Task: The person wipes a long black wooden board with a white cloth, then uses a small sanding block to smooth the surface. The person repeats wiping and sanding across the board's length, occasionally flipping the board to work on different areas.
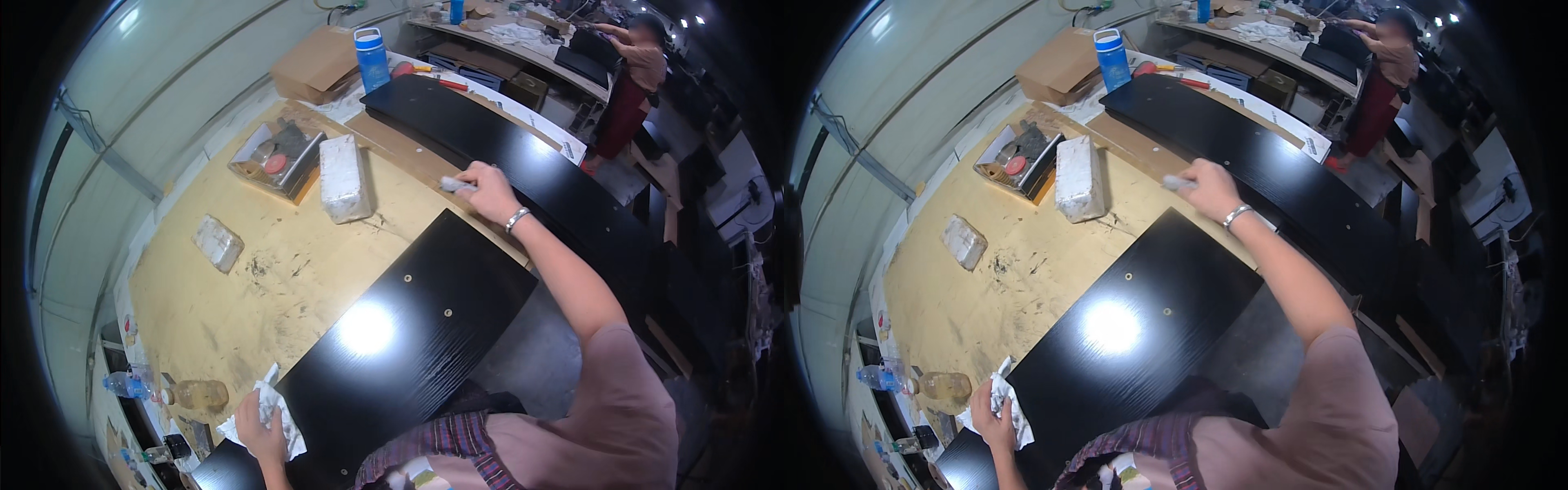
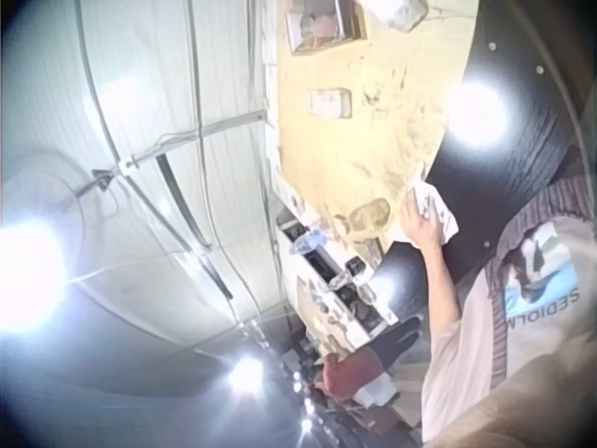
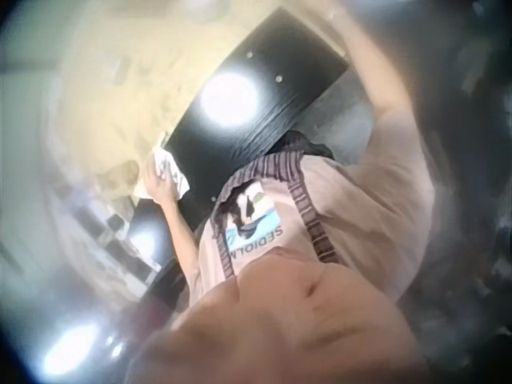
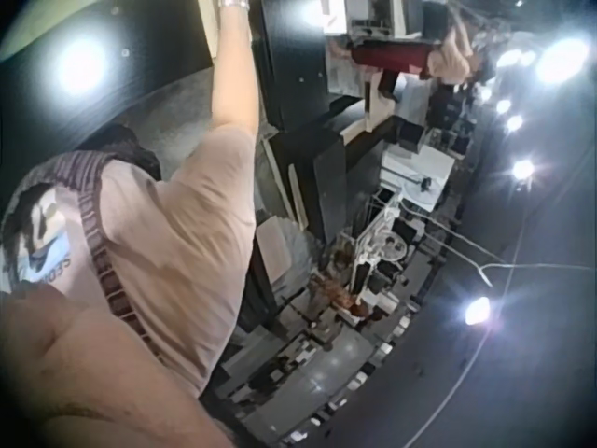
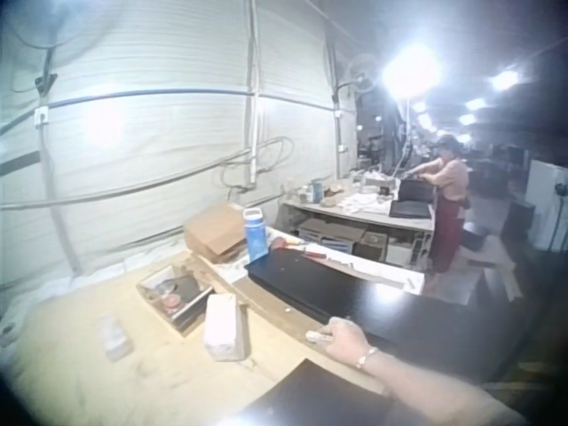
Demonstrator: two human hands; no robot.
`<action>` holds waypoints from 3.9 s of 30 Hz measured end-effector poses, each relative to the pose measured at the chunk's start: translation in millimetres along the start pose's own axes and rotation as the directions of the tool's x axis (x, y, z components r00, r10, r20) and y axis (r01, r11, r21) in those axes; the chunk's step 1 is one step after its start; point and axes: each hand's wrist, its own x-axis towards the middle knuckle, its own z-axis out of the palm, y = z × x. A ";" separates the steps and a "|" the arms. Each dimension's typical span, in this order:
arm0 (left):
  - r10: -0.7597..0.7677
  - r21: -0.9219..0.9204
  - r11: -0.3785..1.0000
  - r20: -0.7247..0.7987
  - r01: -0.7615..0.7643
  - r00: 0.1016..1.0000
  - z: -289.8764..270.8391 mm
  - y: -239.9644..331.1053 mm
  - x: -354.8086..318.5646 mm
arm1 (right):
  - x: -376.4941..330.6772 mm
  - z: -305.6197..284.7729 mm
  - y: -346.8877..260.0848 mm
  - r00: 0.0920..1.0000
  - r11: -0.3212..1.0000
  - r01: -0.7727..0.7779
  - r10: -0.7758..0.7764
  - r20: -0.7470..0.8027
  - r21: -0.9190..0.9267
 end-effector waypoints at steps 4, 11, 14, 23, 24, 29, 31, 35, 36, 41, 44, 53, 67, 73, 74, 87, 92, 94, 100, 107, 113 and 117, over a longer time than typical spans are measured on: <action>0.003 0.000 1.000 0.007 -0.003 1.000 1.1 -2.6 -0.7 | -6.3 18.4 -1.7 0.983 0.988 0.132 -0.140 0.118 0.077; -0.040 -0.024 0.999 0.008 0.041 0.999 3.5 -7.1 -4.5 | -4.3 11.1 7.6 0.975 0.982 0.185 -0.179 0.134 -0.031; -0.020 -0.007 1.000 0.011 0.020 1.000 4.3 -6.4 -0.9 | -2.1 14.1 10.4 0.989 0.984 0.126 -0.114 0.094 -0.130; -0.028 -0.030 0.999 0.013 0.028 1.000 4.4 -8.6 -3.6 | 2.8 13.7 23.6 0.995 0.989 0.088 -0.082 0.049 -0.115; -0.024 -0.034 0.999 0.017 0.025 1.000 3.9 -8.4 -2.7 | 4.0 12.3 23.8 0.991 0.994 0.101 -0.096 0.091 -0.048; -0.028 -0.011 1.000 0.023 0.028 0.999 5.5 -14.5 -5.1 | 3.2 17.0 21.3 0.994 0.984 0.061 -0.044 0.100 -0.169; -0.030 -0.018 0.999 0.022 0.031 0.999 6.1 -15.2 -5.1 | 3.9 15.3 22.8 0.992 0.996 0.050 -0.041 0.119 -0.076; -0.033 -0.019 0.999 0.020 0.033 0.999 5.5 -14.3 -6.4 | -0.1 9.0 15.9 0.981 0.992 0.046 -0.067 0.181 0.117; -0.030 -0.018 0.999 0.021 0.031 0.999 5.5 -14.7 -7.0 | -1.4 10.0 14.5 0.979 0.994 0.045 -0.064 0.194 0.104; -0.025 -0.014 1.000 0.009 0.025 1.000 7.3 -16.6 -6.8 | 5.1 11.4 26.5 0.986 0.991 0.041 -0.062 0.158 0.129; -0.035 -0.041 0.999 0.016 0.035 0.999 7.3 -16.2 -6.7 | 4.1 15.4 25.6 0.978 0.993 0.004 -0.029 0.208 0.119; -0.123 0.046 0.992 0.108 0.119 0.987 3.3 -18.2 -7.8 | -5.9 10.6 21.0 0.981 0.993 0.114 -0.112 0.156 -0.008; 0.069 0.039 0.997 -0.097 -0.066 0.993 7.6 -15.4 -5.1 | -105.6 40.2 -86.0 0.991 0.731 0.113 -0.132 -0.022 0.673; 0.106 -0.041 0.992 -0.256 -0.120 0.961 1.7 10.3 -4.1 | -153.4 77.9 -120.0 0.985 0.631 0.064 -0.163 0.051 0.773; 0.038 -0.101 0.993 -0.225 -0.062 0.974 2.5 22.3 -6.9 | -158.5 80.2 -124.5 0.984 0.622 0.046 -0.162 0.072 0.782; -0.272 -0.895 0.395 0.101 0.207 0.957 -49.5 104.3 -44.5 | -226.3 146.3 -237.4 0.838 -0.002 -0.314 -0.472 0.276 0.949; -0.292 -0.873 0.185 0.389 0.451 0.874 -69.6 70.0 -68.1 | -264.4 148.6 -282.5 0.681 0.010 -0.480 -0.625 0.380 0.877; -0.138 -0.866 -0.230 0.481 0.445 0.866 -80.7 47.1 -71.5 | -271.3 154.2 -298.9 0.686 0.039 -0.355 -0.668 0.288 0.934; -0.195 -0.877 -0.232 0.467 0.422 0.863 -116.7 -45.4 -134.7 | -315.8 187.4 -390.4 0.529 0.228 -0.393 -0.737 0.421 0.891; -0.505 -0.992 -0.126 0.092 0.032 0.858 -206.3 -224.6 -217.3 | -329.1 221.1 -418.6 0.793 0.800 0.599 -0.590 0.149 -0.020; -0.897 -0.994 0.106 -0.078 0.040 0.435 -238.3 -346.0 -288.6 | -362.8 252.9 -408.5 0.873 0.842 0.478 -0.426 0.236 -0.250; -0.953 -0.956 0.207 -0.149 0.209 0.262 -224.2 -387.3 -312.0 | -360.6 273.1 -415.4 0.866 0.835 0.497 -0.457 0.204 -0.237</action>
